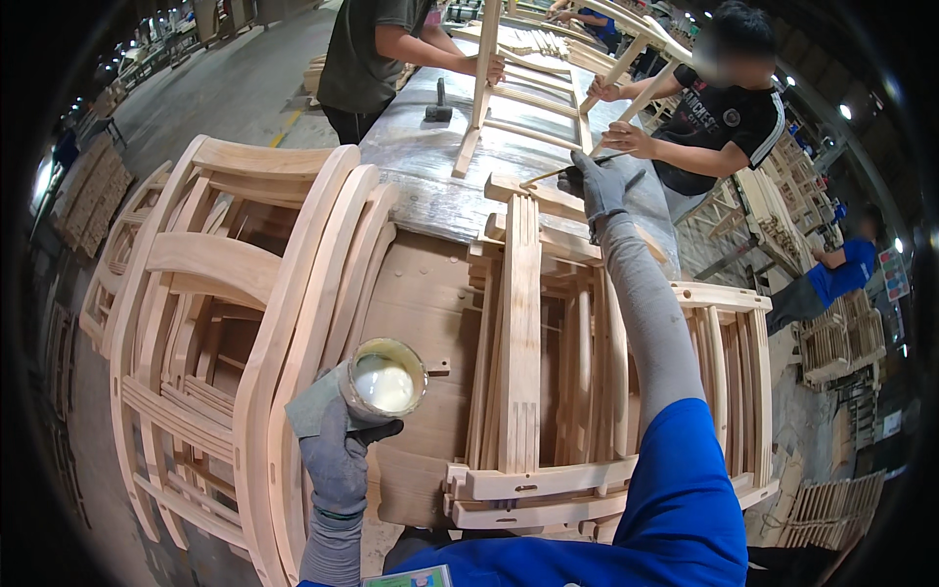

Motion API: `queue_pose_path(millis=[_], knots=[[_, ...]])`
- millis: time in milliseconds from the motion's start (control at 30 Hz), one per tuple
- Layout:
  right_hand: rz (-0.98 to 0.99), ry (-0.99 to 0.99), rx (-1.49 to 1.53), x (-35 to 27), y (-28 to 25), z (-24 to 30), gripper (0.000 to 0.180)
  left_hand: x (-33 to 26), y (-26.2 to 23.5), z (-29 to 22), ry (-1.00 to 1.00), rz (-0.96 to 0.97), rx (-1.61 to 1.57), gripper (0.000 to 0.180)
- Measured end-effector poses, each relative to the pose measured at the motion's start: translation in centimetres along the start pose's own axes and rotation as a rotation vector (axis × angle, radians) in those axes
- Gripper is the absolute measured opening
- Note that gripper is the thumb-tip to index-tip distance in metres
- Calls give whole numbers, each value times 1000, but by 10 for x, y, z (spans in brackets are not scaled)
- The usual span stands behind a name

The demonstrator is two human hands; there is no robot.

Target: The person applies glue to wooden chair frames using a brush and a small container, then stacks the frames on a nearby pile. The task is performed repeatedly in a workshop setting with other workers visible in the background.

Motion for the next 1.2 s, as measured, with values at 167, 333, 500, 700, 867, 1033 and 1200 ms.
queue_pose_path(millis=[167, 333, 500, 700, 867, 1033, 1200], knots=[[-35, -22, -14, 2, -9, 2, 26, 3, 2, 3, -112, -100, -288, 39], [-36, -107, -192, 7, -4, 5, 26, 3, -1, 5, 21, 33, 35, 32], [-2, -307, -674, 8, 13, 18, 34, 1, -2, 7, -24, -59, -34, 30], [50, -500, -778, -6, 41, 32, 36, -2, -5, 6, 66, 23, 125, 31], [-19, -424, -878, 5, 24, 35, 37, -3, -6, 4, 116, 71, 135, 32], [38, -497, -776, 4, 41, 33, 37, 3, -1, -3, 55, 44, 146, 31], [27, -383, -870, 13, 26, 31, 39, 3, 3, -5, -22, -49, -79, 31]])
Point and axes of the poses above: each hand's wrist, its own x-axis towards the middle knuckle, its own y-axis out of the palm, z = x × y, the point moved 4 cm from there along x, towards the middle knuckle, and after that the axes turned 15 degrees about -x, right-handed, at the moved point
